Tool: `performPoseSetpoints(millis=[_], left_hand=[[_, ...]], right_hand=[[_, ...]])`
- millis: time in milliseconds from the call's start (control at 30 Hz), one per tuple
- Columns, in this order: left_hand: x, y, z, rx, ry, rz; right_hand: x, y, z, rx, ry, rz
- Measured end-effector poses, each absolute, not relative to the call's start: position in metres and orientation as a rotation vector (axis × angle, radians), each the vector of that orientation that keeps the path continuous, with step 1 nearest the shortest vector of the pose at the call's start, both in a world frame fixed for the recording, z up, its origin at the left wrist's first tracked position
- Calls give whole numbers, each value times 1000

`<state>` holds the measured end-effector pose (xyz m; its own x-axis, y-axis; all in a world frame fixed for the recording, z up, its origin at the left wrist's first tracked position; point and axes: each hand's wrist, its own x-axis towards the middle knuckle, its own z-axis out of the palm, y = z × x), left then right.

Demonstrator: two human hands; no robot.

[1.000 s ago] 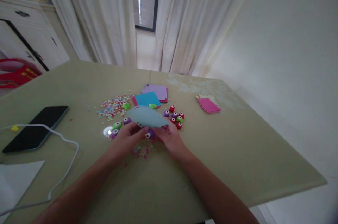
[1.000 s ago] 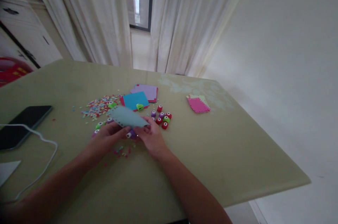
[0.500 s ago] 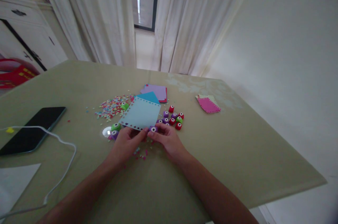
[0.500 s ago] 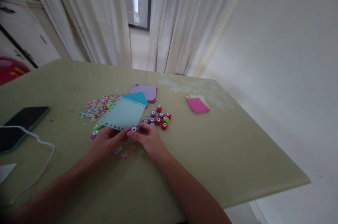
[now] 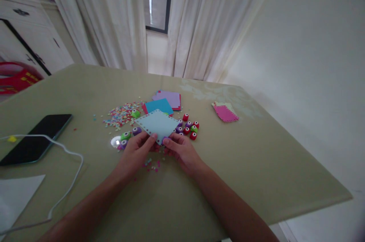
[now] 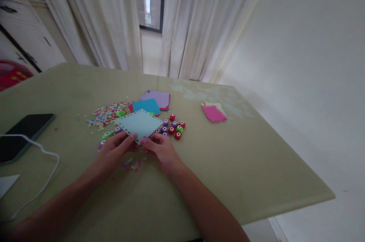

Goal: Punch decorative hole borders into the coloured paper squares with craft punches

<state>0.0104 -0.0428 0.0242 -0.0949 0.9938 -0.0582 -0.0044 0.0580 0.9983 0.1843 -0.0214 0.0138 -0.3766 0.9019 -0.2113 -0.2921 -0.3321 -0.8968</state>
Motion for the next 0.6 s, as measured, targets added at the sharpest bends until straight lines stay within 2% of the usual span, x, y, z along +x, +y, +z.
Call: performPoseSetpoints(millis=[600], left_hand=[[8,-42,28,1153,1373,1164]], right_hand=[[187,-17,6,-922,-1050,1766]])
